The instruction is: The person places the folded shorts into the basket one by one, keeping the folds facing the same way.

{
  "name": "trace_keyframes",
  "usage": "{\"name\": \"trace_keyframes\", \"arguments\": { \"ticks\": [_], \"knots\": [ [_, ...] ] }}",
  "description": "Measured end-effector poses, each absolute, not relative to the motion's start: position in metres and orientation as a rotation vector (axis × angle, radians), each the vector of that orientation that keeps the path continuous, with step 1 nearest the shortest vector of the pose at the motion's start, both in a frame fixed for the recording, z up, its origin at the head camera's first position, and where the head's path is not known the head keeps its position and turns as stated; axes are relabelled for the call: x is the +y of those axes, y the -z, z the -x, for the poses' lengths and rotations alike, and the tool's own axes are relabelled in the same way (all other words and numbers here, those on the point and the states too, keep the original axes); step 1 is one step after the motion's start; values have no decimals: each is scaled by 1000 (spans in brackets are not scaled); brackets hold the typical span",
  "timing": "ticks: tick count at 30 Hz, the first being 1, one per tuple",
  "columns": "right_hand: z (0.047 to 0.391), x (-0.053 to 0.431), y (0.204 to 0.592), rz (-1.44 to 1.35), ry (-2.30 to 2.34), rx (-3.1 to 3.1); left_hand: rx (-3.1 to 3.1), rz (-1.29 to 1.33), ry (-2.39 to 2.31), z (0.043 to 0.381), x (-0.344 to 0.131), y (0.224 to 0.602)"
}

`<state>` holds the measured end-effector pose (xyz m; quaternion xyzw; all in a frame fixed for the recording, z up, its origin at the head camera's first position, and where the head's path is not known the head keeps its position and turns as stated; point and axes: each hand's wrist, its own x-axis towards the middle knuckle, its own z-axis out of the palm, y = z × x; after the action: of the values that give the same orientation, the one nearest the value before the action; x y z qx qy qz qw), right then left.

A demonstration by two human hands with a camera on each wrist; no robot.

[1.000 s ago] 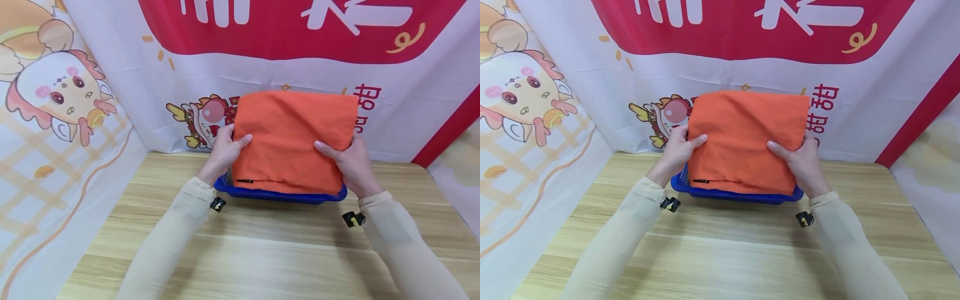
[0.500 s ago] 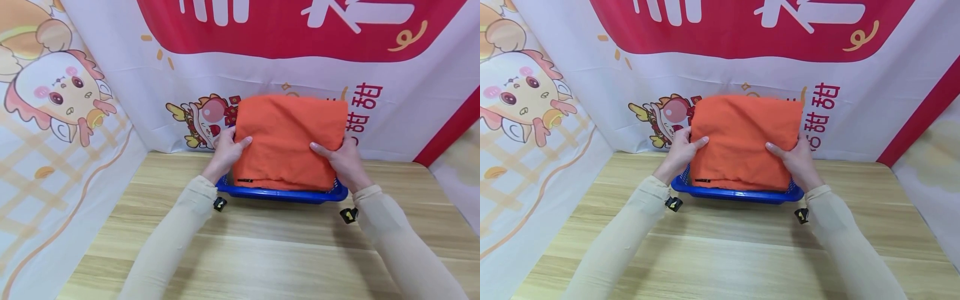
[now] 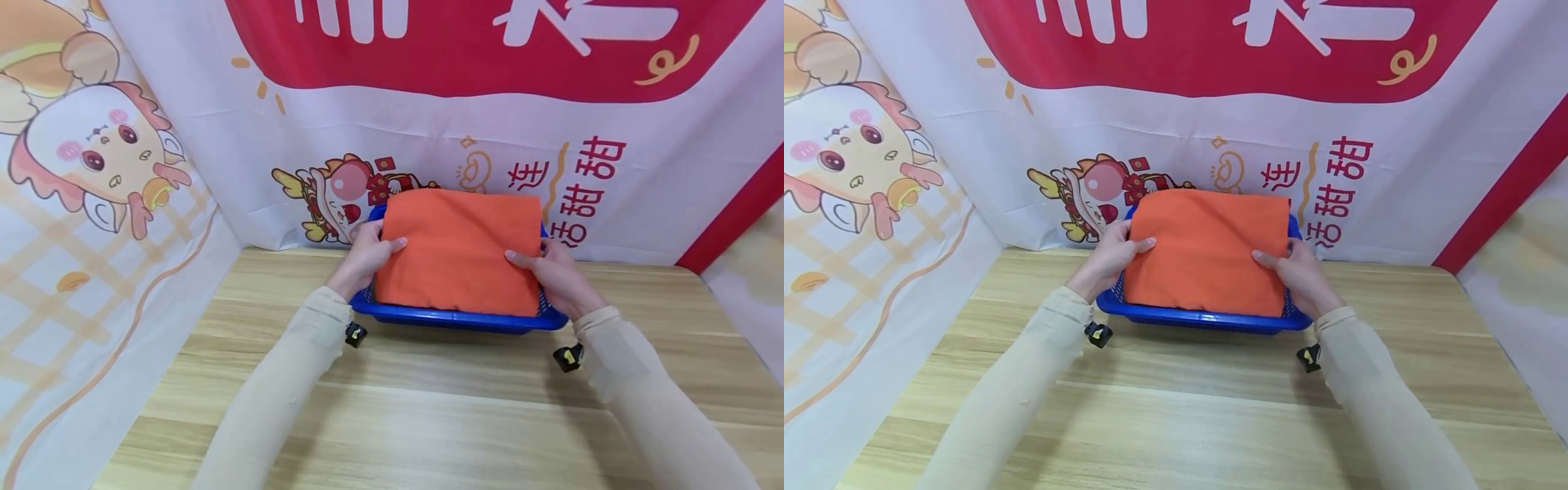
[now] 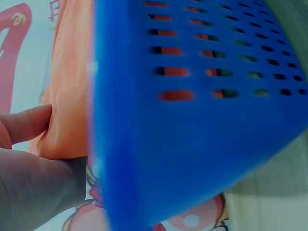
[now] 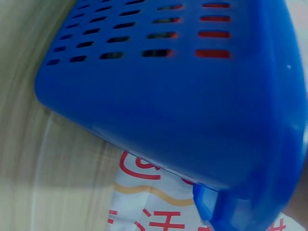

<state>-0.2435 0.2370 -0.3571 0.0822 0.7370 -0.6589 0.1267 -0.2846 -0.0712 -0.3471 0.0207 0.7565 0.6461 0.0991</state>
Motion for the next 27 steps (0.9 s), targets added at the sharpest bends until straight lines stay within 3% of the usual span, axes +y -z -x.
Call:
{"name": "trace_keyframes", "arguments": {
  "ticks": [27],
  "knots": [
    [259, 230, 390, -213, 1475, 2490, 2393, -95, -1800, 300, -73, 388]
  ]
}}
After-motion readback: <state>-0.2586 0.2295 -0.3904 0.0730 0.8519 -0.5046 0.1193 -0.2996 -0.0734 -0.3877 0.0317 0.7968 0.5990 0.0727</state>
